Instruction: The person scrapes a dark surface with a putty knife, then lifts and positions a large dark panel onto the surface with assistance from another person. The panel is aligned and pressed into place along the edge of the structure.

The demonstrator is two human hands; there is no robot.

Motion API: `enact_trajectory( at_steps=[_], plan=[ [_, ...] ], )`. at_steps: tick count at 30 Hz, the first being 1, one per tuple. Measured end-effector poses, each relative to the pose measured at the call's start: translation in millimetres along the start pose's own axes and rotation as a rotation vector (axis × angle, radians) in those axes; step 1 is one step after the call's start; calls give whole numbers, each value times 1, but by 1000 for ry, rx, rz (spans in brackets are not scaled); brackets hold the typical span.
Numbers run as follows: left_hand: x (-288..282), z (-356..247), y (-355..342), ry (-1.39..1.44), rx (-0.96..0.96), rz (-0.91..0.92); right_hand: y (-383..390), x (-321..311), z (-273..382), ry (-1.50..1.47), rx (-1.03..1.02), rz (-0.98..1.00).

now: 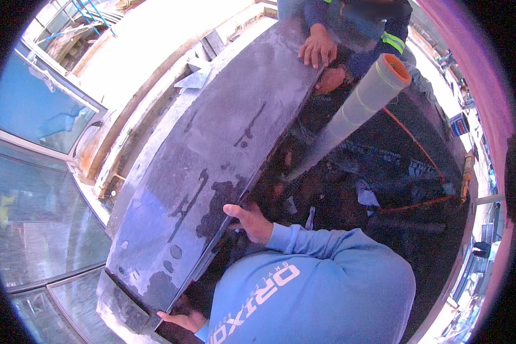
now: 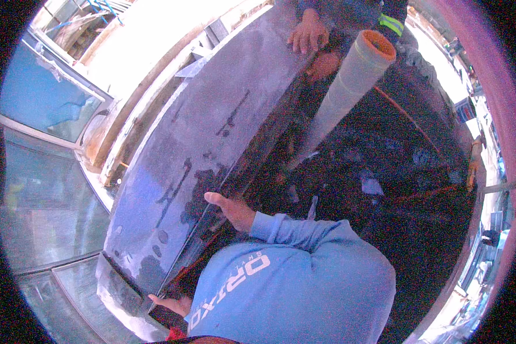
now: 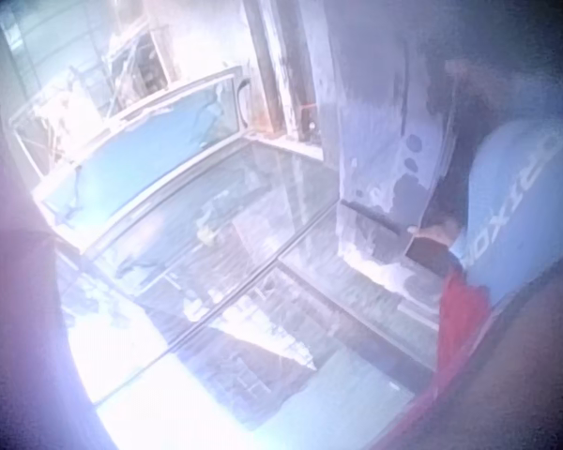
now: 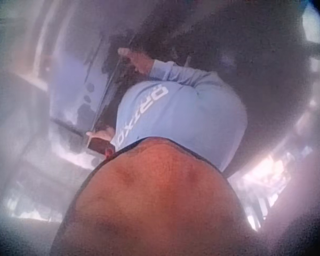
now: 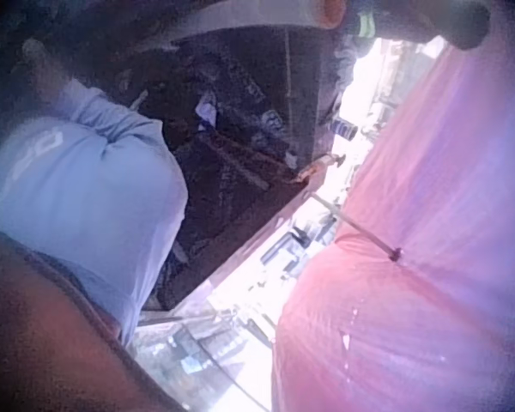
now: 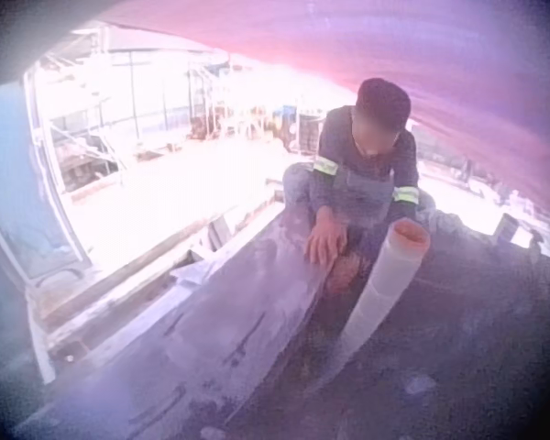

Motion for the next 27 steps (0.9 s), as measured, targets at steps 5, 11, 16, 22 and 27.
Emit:
enact_trajectory(
  at_steps=[5, 11, 16, 22, 27],
  plan=[
    [-1, -2, -2, 3, -100, -15, -4, -1, -3, 3, 22, -23],
    [-10, 1, -10, 6, -139, -9, -6, 1, -5, 10, -8, 4],
    [-15, 13, -16, 14, -172, -3, -2, -4, -3, 27, 0, -41],
    [-10, 8, -2, 11, -154, -44, -8, -7, -8, 58, 10, -44],
    [-6, 9, -1, 57, -214, 8, -1, -2, -4, 43, -15, -137]
  ],
)
Point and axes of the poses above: each hand's wrist, its own y-axis away from the middle knuckle, its own x-axis out of the palm, z = x × y, the point moved 7 cm from there along -y, towards the middle knuckle, and after that the axes turned 15 degrees about x, right-handed, at the moved point
